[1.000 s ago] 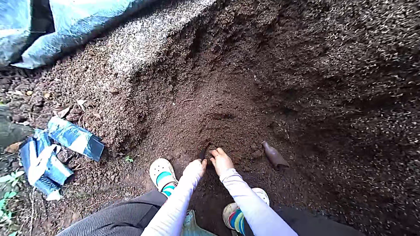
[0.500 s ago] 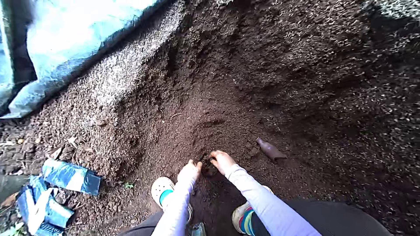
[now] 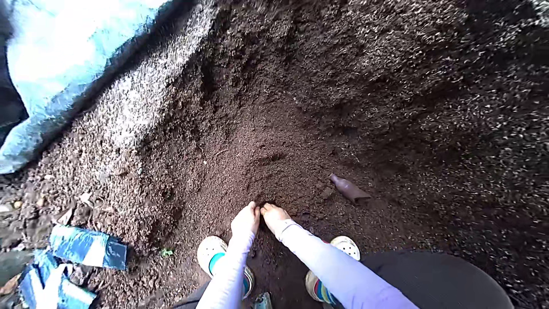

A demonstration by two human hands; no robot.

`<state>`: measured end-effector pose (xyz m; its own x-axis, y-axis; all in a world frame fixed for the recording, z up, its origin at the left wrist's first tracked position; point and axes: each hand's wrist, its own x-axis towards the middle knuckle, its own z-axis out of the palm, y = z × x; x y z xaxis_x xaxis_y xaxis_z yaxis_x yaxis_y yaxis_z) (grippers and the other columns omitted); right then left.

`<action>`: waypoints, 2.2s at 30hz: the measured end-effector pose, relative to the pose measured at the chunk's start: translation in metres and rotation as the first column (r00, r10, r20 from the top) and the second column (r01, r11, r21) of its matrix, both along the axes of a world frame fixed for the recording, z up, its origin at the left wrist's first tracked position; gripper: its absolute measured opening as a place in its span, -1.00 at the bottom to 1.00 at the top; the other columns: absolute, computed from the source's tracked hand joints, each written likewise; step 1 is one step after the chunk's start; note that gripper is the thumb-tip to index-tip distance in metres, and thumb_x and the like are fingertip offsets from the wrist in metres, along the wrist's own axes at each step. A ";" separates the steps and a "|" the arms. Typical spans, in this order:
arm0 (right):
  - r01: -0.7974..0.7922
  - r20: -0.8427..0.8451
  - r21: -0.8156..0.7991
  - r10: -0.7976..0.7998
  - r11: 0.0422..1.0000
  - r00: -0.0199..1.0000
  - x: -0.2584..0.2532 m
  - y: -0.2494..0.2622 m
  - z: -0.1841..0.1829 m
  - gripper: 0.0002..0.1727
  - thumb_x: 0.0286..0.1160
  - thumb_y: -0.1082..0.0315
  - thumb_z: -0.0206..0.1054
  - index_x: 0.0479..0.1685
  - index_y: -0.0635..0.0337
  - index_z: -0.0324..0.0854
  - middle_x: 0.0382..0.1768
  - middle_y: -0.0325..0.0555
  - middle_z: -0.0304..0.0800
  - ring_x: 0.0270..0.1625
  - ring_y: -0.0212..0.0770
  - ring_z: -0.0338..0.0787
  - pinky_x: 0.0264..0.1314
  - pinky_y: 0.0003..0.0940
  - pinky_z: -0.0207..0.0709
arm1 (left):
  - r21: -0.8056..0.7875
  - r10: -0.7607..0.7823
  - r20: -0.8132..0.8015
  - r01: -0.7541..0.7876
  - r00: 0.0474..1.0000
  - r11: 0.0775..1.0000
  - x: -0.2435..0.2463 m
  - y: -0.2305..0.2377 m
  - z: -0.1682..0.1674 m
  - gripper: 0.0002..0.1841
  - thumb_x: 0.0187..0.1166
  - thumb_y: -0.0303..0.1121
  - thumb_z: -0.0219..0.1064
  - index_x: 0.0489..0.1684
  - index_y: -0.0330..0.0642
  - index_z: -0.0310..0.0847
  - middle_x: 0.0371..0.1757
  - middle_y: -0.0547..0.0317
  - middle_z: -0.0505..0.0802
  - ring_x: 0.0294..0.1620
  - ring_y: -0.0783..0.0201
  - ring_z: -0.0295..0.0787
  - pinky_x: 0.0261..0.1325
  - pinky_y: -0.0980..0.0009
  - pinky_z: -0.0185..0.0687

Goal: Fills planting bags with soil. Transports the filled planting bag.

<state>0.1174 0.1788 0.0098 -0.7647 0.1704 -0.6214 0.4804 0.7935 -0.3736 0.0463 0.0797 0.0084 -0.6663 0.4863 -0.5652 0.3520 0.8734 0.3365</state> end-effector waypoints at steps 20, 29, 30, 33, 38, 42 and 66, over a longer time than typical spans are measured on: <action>0.304 0.286 0.031 -0.300 0.952 0.910 -0.013 0.022 -0.010 -0.28 0.57 0.23 0.43 0.71 0.26 0.30 0.58 0.23 0.54 0.59 0.21 0.58 0.49 0.24 0.52 | -0.263 0.087 0.095 -0.059 0.992 0.963 0.006 0.020 -0.031 -0.33 0.67 -0.06 0.26 0.81 0.12 0.21 0.42 -0.18 0.76 0.47 -0.20 0.70 0.41 -0.29 0.56; 0.200 0.244 -0.184 -0.152 0.962 0.958 -0.016 0.063 -0.017 -0.27 0.62 -0.07 0.38 0.60 0.29 0.46 0.56 0.34 0.52 0.65 0.24 0.50 0.63 0.29 0.33 | -0.010 0.272 0.334 -0.286 0.902 0.958 -0.009 0.008 -0.039 -0.31 0.74 0.04 0.27 0.70 -0.23 0.25 0.38 -0.38 0.71 0.33 -0.22 0.72 0.36 -0.15 0.58; 0.204 0.240 -0.165 -0.161 0.965 0.957 -0.020 0.062 -0.019 -0.30 0.62 -0.04 0.40 0.58 0.28 0.48 0.54 0.33 0.55 0.63 0.25 0.53 0.61 0.29 0.38 | -0.017 0.244 0.294 -0.250 0.924 0.968 -0.013 0.014 -0.038 -0.36 0.74 -0.01 0.28 0.66 -0.23 0.31 0.41 -0.35 0.71 0.44 -0.21 0.67 0.49 -0.19 0.51; 0.219 0.244 -0.116 -0.186 0.969 0.952 -0.020 0.052 0.004 -0.43 0.60 0.19 0.43 0.49 0.34 0.53 0.53 0.30 0.57 0.60 0.27 0.56 0.51 0.30 0.48 | -0.086 0.148 0.180 -0.134 0.972 0.987 -0.013 0.025 -0.034 -0.47 0.71 -0.15 0.32 0.58 -0.18 0.40 0.41 -0.30 0.73 0.50 -0.22 0.64 0.54 -0.23 0.45; 0.176 0.179 -0.078 -0.160 0.981 0.971 -0.014 0.041 0.015 -0.61 0.71 0.50 0.11 0.44 0.34 0.56 0.49 0.27 0.62 0.53 0.27 0.63 0.39 0.29 0.56 | -0.180 0.065 0.019 -0.060 0.998 0.982 -0.001 0.025 -0.022 -0.40 0.71 -0.15 0.29 0.73 -0.04 0.30 0.40 -0.31 0.75 0.45 -0.28 0.70 0.45 -0.30 0.54; 0.003 0.174 -0.138 0.022 0.990 0.985 -0.019 0.069 0.005 -0.28 0.52 0.03 0.47 0.58 0.29 0.47 0.52 0.32 0.57 0.57 0.32 0.56 0.46 0.43 0.42 | -0.075 0.586 0.449 -0.625 0.675 0.777 0.026 0.011 -0.024 -0.19 0.75 0.08 0.24 0.83 -0.18 -0.05 0.51 -0.48 0.57 0.30 -0.29 0.74 0.21 -0.13 0.73; 0.323 -0.153 -0.104 -0.337 0.940 0.929 -0.068 0.201 -0.084 -0.51 0.58 0.27 0.41 0.53 -0.04 0.64 0.80 -0.12 0.25 0.83 0.28 0.10 0.52 0.56 0.25 | 0.362 0.480 0.211 -0.524 0.852 0.771 0.056 -0.044 -0.031 -0.35 0.63 -0.34 0.27 0.68 -0.46 0.21 0.54 -0.47 0.56 0.39 -0.16 0.69 0.30 0.00 0.68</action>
